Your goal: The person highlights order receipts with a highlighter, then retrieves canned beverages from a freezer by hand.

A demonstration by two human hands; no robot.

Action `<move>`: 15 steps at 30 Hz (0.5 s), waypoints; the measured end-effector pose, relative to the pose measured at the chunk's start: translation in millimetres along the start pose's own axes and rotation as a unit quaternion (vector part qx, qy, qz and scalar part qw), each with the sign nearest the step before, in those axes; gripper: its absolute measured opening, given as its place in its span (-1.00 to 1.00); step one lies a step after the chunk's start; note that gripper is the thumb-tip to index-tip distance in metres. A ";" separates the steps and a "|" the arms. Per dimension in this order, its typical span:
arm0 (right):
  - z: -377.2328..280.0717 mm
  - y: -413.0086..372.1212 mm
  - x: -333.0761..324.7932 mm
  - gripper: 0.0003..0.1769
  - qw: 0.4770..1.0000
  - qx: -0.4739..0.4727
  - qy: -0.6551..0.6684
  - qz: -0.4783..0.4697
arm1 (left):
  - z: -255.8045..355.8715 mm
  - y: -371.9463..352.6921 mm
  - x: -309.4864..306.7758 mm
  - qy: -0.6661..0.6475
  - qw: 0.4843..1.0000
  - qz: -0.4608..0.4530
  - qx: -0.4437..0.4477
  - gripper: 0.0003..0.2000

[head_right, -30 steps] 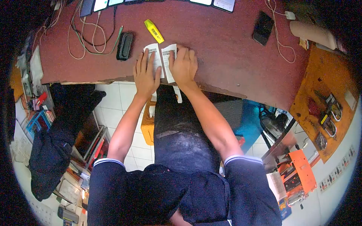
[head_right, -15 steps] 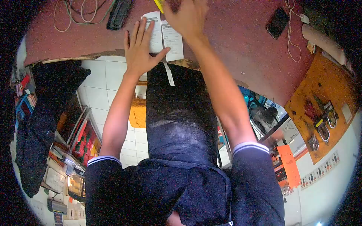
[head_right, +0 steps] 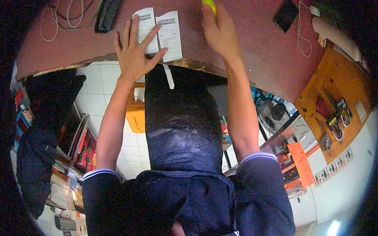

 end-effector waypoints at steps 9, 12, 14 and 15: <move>22.6 -41.6 10.2 -0.70 0.998 0.011 -0.009 -0.057 | 7.2 3.2 -2.1 0.019 1.000 -0.021 -0.003 -0.26; 21.7 -42.4 12.5 -0.66 0.994 -0.023 -0.108 0.009 | 8.5 3.1 -2.9 0.013 1.000 -0.024 -0.005 -0.23; 33.6 -34.4 13.6 -0.63 0.989 -0.032 -0.140 0.031 | 8.2 2.5 -3.5 0.007 1.000 -0.022 -0.006 -0.22; 34.8 -30.1 12.8 -0.61 0.983 -0.042 -0.173 0.053 | 8.2 3.0 -4.0 0.002 1.000 -0.022 -0.005 -0.21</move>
Point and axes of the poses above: each hand's wrist, its own y-axis towards the middle knuckle, its own x-axis out of the palm, z = x × y, the point moved 3 cm from there along y, towards the middle knuckle, and after that the axes turned 8 degrees about -y, right-handed, at the moved point
